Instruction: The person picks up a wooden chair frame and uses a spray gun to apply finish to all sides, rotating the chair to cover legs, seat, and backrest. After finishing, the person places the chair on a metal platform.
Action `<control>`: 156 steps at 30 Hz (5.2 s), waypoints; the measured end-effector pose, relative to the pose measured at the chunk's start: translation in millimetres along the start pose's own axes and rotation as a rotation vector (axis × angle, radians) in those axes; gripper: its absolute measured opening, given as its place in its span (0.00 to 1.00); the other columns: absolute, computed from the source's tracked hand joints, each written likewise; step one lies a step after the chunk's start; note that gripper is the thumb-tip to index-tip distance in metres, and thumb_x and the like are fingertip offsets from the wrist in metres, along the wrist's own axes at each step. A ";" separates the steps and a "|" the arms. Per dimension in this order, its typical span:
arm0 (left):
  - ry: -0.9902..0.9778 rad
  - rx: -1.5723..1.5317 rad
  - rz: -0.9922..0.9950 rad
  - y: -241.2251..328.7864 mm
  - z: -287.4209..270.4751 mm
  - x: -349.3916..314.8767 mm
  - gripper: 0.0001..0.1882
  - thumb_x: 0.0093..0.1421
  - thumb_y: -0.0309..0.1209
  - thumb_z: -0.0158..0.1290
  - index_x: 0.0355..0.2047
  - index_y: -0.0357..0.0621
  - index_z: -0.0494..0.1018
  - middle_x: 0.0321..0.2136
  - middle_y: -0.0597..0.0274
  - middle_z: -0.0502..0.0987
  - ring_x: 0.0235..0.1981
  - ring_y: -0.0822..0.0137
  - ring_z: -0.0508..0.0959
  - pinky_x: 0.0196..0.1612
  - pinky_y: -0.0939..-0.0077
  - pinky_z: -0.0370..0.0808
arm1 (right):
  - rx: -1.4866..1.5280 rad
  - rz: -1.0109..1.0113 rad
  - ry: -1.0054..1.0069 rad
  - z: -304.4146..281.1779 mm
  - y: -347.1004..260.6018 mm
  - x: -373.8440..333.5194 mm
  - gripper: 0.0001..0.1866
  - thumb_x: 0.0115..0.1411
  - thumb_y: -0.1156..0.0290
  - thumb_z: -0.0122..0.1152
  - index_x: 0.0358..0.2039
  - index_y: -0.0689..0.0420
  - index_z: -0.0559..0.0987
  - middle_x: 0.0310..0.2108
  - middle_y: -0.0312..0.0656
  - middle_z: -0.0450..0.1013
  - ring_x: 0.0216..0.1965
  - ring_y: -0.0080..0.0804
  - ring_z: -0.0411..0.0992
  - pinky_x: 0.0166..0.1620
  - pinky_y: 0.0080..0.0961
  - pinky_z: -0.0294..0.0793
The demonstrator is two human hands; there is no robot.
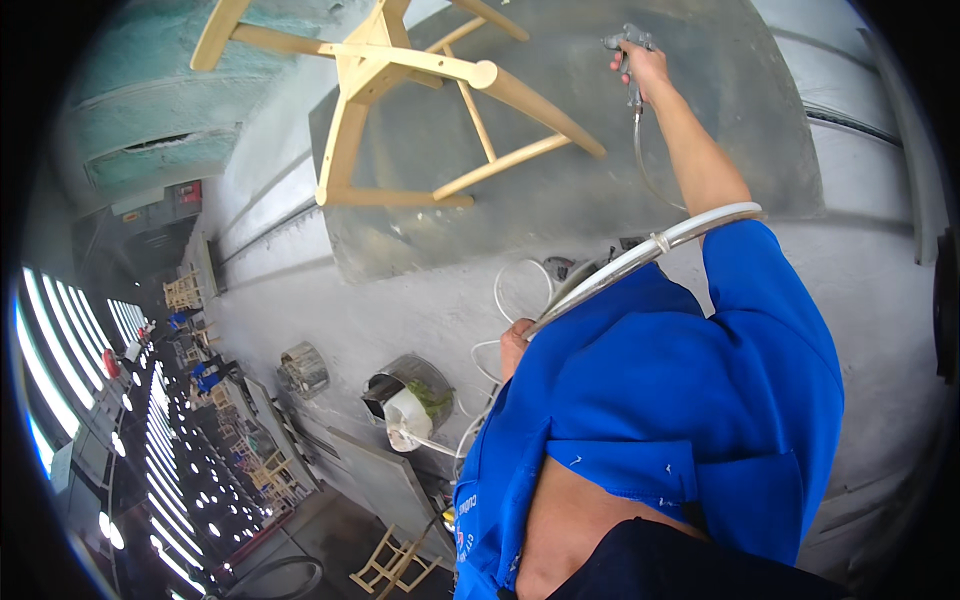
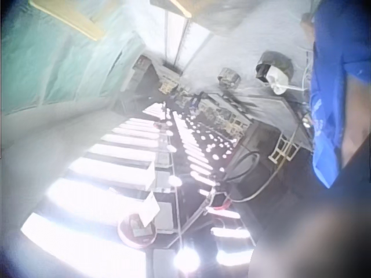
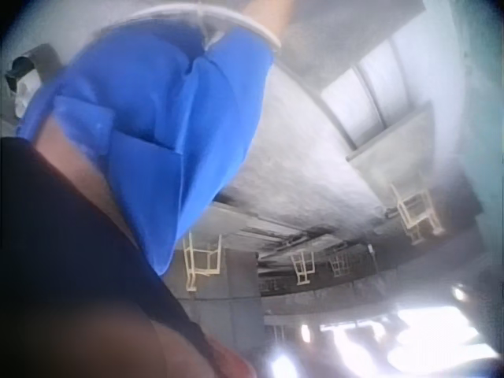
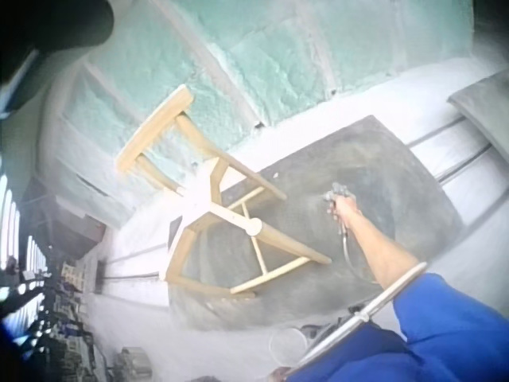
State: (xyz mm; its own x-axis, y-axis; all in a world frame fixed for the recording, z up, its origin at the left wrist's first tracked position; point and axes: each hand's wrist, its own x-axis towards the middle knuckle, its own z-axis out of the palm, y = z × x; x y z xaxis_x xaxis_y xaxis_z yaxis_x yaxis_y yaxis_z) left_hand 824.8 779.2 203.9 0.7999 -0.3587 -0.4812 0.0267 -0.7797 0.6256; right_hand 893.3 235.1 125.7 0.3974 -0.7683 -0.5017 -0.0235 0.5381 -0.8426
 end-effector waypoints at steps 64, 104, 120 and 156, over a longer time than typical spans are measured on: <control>-0.076 -0.017 0.594 -206.8 -199.0 46.1 0.25 0.58 0.44 0.68 0.17 0.37 0.71 0.20 0.48 0.73 0.23 0.46 0.74 0.29 0.55 0.71 | 0.526 -0.487 -0.388 73.3 49.7 -409.9 0.20 0.75 0.61 0.49 0.65 0.41 0.68 0.37 0.41 0.75 0.37 0.30 0.76 0.18 0.16 0.65; -0.467 -0.308 0.531 -280.8 -411.4 225.2 0.07 0.58 0.23 0.64 0.27 0.39 0.75 0.20 0.71 0.70 0.24 0.76 0.67 0.27 0.76 0.66 | -0.400 -1.008 0.220 339.4 -98.9 -476.4 0.12 0.67 0.59 0.63 0.39 0.55 0.80 0.28 0.34 0.77 0.26 0.18 0.75 0.18 0.18 0.66; -0.603 -0.154 0.478 -149.9 -427.9 229.7 0.12 0.66 0.37 0.63 0.39 0.43 0.77 0.21 0.72 0.73 0.24 0.78 0.68 0.27 0.78 0.67 | 0.357 -0.710 0.266 180.5 -289.1 -300.5 0.13 0.72 0.66 0.50 0.46 0.64 0.71 0.30 0.42 0.76 0.27 0.28 0.79 0.15 0.14 0.70; -0.600 -0.484 0.367 -180.7 -429.4 210.4 0.10 0.63 0.28 0.65 0.40 0.39 0.77 0.28 0.65 0.80 0.30 0.77 0.75 0.31 0.79 0.73 | -1.266 -1.095 -0.527 604.2 -280.7 -535.9 0.11 0.66 0.61 0.61 0.36 0.54 0.83 0.23 0.33 0.77 0.23 0.18 0.72 0.21 0.19 0.65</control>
State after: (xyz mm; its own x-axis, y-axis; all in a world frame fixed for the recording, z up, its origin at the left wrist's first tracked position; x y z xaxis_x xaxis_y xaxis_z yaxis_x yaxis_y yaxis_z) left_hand 1245.7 1065.1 253.3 0.3587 -0.8632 -0.3552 0.1907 -0.3047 0.9332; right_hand 1241.2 705.2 749.3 0.9398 -0.2371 0.2460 -0.0994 -0.8785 -0.4672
